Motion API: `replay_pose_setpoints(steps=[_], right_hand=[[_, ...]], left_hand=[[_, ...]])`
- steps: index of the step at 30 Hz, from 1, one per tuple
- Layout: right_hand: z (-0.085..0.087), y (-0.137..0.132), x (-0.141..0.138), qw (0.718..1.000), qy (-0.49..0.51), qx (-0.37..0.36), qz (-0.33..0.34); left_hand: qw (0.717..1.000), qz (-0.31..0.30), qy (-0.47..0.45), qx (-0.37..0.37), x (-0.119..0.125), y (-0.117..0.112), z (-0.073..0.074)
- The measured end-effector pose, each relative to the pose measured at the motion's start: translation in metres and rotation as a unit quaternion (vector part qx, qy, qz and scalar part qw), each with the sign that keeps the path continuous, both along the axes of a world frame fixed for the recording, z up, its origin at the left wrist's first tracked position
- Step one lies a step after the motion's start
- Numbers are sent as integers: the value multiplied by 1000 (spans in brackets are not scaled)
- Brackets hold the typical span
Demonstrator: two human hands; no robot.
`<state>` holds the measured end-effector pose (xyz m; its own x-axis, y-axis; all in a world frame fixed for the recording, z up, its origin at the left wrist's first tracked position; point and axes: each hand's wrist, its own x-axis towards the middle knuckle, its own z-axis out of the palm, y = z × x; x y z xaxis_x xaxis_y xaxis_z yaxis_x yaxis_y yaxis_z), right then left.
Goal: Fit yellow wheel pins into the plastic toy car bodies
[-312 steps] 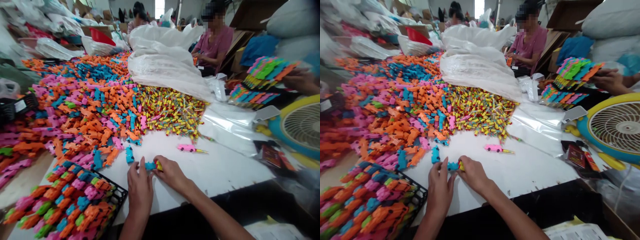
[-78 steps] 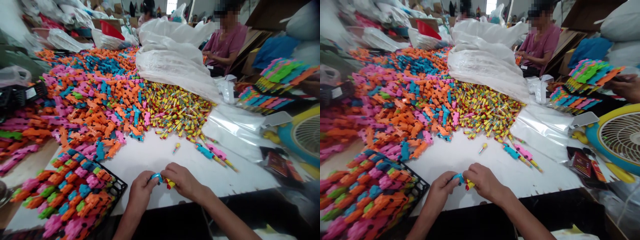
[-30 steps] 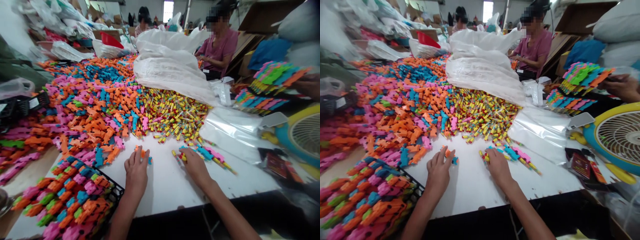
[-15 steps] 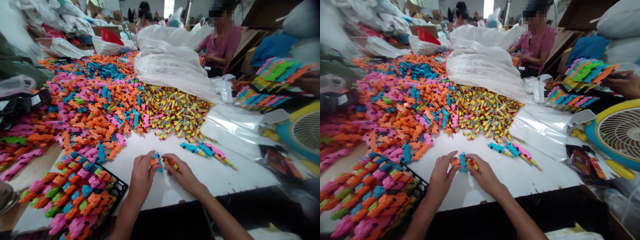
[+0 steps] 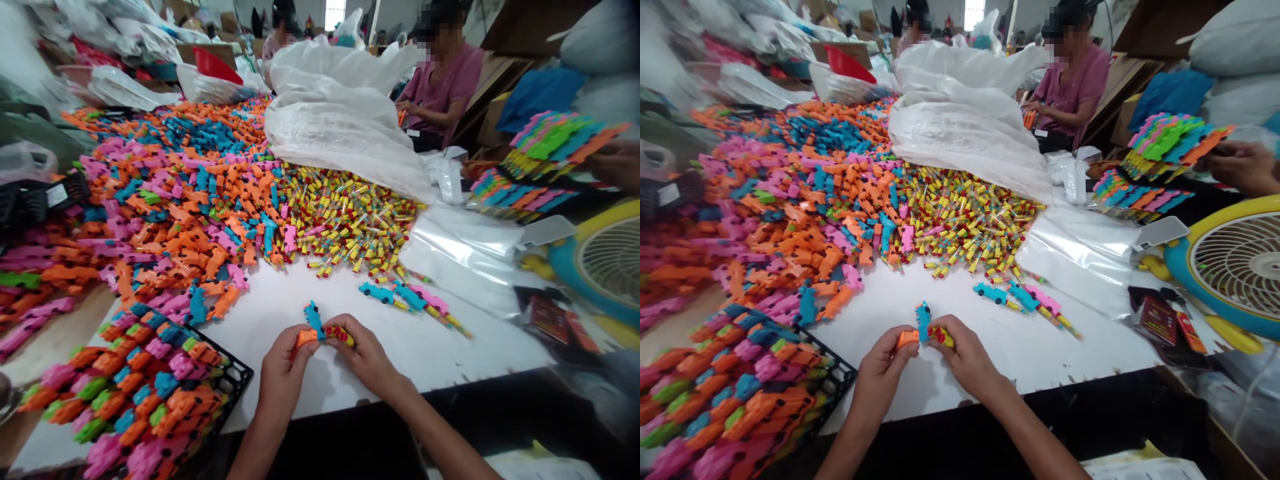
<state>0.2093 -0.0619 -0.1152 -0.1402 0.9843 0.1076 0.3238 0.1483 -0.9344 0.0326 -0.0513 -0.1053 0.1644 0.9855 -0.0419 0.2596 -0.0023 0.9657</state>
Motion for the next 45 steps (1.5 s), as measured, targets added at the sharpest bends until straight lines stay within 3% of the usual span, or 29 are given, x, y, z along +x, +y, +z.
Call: replay_pose_setpoints(steps=[6, 18, 26, 32, 36, 40, 43, 45], right_hand=[[0, 5, 13, 992, -77, 91, 47], [10, 12, 17, 957, -184, 185, 128], [12, 6, 16, 906, -304, 220, 195], [0, -18, 14, 883, -373, 197, 207], [-5, -28, 12, 871, -380, 261, 171], [-9, -38, 6, 862, -363, 299, 189], [-8, -40, 17, 867, -367, 263, 209], [-5, -34, 40, 882, -362, 253, 166]], left_hand=[[990, -75, 87, 79, -1, -2, 4], [969, -100, 204, 101, -4, -4, 5], [979, -85, 185, 7, -6, -11, 4], [965, -128, 226, -47, -3, -17, 5], [961, -155, 210, -96, 1, -15, 13], [949, -203, 204, -129, 1, -18, 18], [940, -221, 248, -82, 2, -22, 21], [956, -193, 219, -5, 3, -18, 22]])
